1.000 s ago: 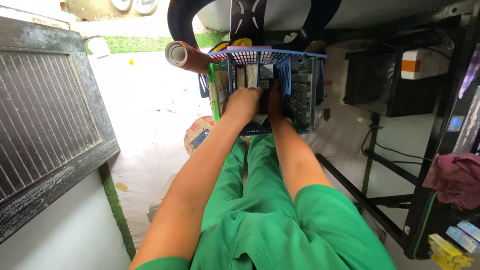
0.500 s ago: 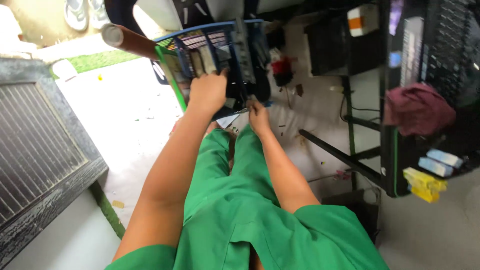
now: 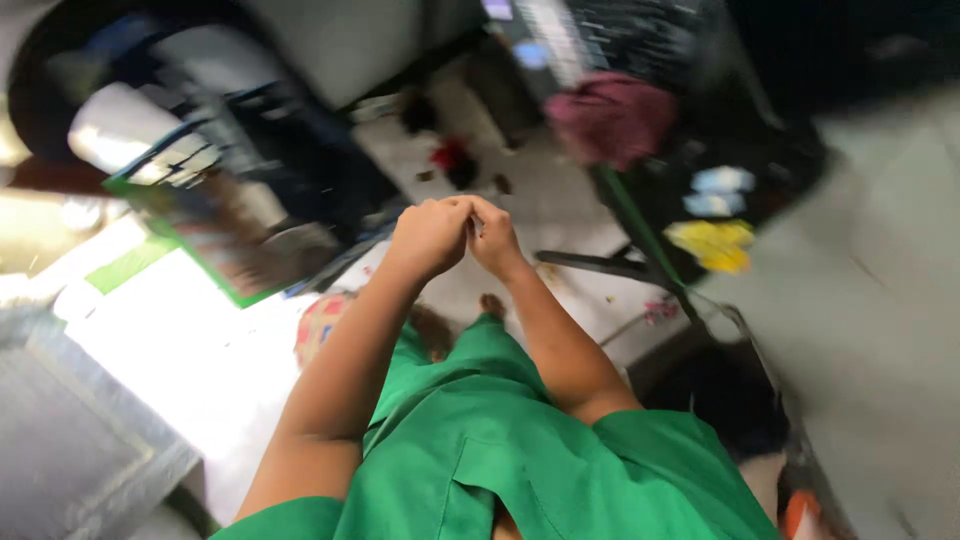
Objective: The person organizes small items in a blue basket, then sprays a window with a pink bottle and wipes it with a cloth. The person handles boxes, a spray bottle, and a cloth while tidying the workspace.
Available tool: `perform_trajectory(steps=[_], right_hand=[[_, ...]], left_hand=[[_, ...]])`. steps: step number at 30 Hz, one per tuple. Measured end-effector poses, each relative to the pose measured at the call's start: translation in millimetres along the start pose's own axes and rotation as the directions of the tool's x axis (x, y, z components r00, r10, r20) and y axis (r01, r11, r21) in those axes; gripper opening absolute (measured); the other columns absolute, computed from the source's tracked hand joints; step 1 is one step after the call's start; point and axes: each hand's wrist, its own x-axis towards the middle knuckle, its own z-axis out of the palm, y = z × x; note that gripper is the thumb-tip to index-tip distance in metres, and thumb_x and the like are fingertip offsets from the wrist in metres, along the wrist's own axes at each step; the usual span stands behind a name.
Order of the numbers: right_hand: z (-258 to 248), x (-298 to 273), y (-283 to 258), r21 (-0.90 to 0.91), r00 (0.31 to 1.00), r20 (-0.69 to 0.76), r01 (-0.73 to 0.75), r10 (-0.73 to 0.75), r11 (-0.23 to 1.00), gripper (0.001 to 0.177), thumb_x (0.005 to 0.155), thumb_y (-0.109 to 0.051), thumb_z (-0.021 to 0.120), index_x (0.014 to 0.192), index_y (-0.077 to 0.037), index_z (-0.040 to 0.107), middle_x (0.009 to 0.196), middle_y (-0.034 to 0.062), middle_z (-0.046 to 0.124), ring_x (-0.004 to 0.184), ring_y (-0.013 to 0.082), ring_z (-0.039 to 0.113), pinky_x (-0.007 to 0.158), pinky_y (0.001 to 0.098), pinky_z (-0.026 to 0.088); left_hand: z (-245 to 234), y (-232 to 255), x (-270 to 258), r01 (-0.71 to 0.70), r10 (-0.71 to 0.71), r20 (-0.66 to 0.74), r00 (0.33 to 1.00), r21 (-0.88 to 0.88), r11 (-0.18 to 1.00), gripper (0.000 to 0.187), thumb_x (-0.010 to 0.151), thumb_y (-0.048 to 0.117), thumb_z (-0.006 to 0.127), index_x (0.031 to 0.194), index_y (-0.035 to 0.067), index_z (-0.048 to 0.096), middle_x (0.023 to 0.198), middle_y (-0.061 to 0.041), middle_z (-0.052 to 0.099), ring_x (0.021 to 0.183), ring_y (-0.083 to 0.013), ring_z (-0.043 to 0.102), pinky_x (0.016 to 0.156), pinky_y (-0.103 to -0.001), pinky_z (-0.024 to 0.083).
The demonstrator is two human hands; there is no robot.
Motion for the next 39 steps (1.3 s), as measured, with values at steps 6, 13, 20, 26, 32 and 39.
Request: perform_trajectory(steps=[6,13,20,26,32,39], right_hand=[[-182,-59,5,-0.366,0.940,-0.319,-0.009,-0.117,0.930,0.029,0.091,0.001,0.066,0.119,-0.001,0.067,0.117,0.0201,0.070,0.109,0.0390,0.069,0.092,0.0406,0.056],[-358,-120,4,-0.574,0.895,-0.441,-0.229,-0.061,0.786,0.053,0.082,-0.004,0.082,0.131,-0.007,0.063,0.129,0.0187,0.064,0.121,0.0403,0.061,0.103,0.0476,0.050],[-386,-143,52,-0.503,0.937,-0.234,-0.344,0.258,0.793,0.109,0.050,0.001,0.094,0.147,-0.022,0.048,0.156,0.0253,0.026,0.129,0.0473,0.046,0.102,0.0465,0.046],[-373,-146,92,-0.449,0.916,-0.332,-0.363,0.226,0.817,0.067,0.070,0.008,0.081,0.129,-0.013,0.057,0.136,0.0133,0.057,0.123,0.0400,0.060,0.099,0.0426,0.054],[-349,-142,72,-0.465,0.905,-0.392,-0.349,0.164,0.814,0.051,0.070,0.007,0.080,0.115,-0.007,0.062,0.121,0.0158,0.058,0.112,0.0416,0.061,0.093,0.0454,0.053],[-268,-92,-5,-0.427,0.974,-0.163,-0.211,0.155,0.880,0.050,0.070,0.005,0.080,0.115,-0.006,0.063,0.121,0.0188,0.056,0.109,0.0428,0.062,0.092,0.0451,0.052]], left_hand=[[44,157,72,-0.289,0.275,-0.116,0.954,-0.132,0.948,0.026,0.090,0.021,0.065,0.115,0.014,0.069,0.110,-0.012,0.071,0.099,-0.0370,0.068,0.079,-0.051,0.055],[127,272,141,-0.411,0.401,-0.091,0.912,-0.239,0.880,0.058,0.078,0.019,0.078,0.132,0.015,0.057,0.128,-0.012,0.063,0.115,-0.0383,0.063,0.091,-0.048,0.055],[186,328,170,-0.219,0.210,0.259,0.943,0.005,0.976,0.076,0.073,0.029,0.086,0.139,0.017,0.050,0.134,-0.012,0.051,0.116,-0.0382,0.061,0.086,-0.047,0.056],[213,337,175,-0.174,0.157,0.220,0.963,0.061,0.983,0.060,0.078,0.032,0.084,0.131,0.020,0.059,0.133,-0.010,0.055,0.110,-0.0369,0.066,0.085,-0.046,0.058],[198,302,167,-0.194,0.195,0.199,0.960,-0.025,0.981,0.044,0.074,0.021,0.080,0.115,0.017,0.067,0.130,-0.010,0.058,0.104,-0.0357,0.069,0.084,-0.046,0.057],[132,190,119,-0.155,0.167,0.040,0.985,-0.212,0.965,0.027,0.072,0.020,0.079,0.098,0.014,0.076,0.110,-0.015,0.067,0.099,-0.0392,0.068,0.085,-0.049,0.055]])
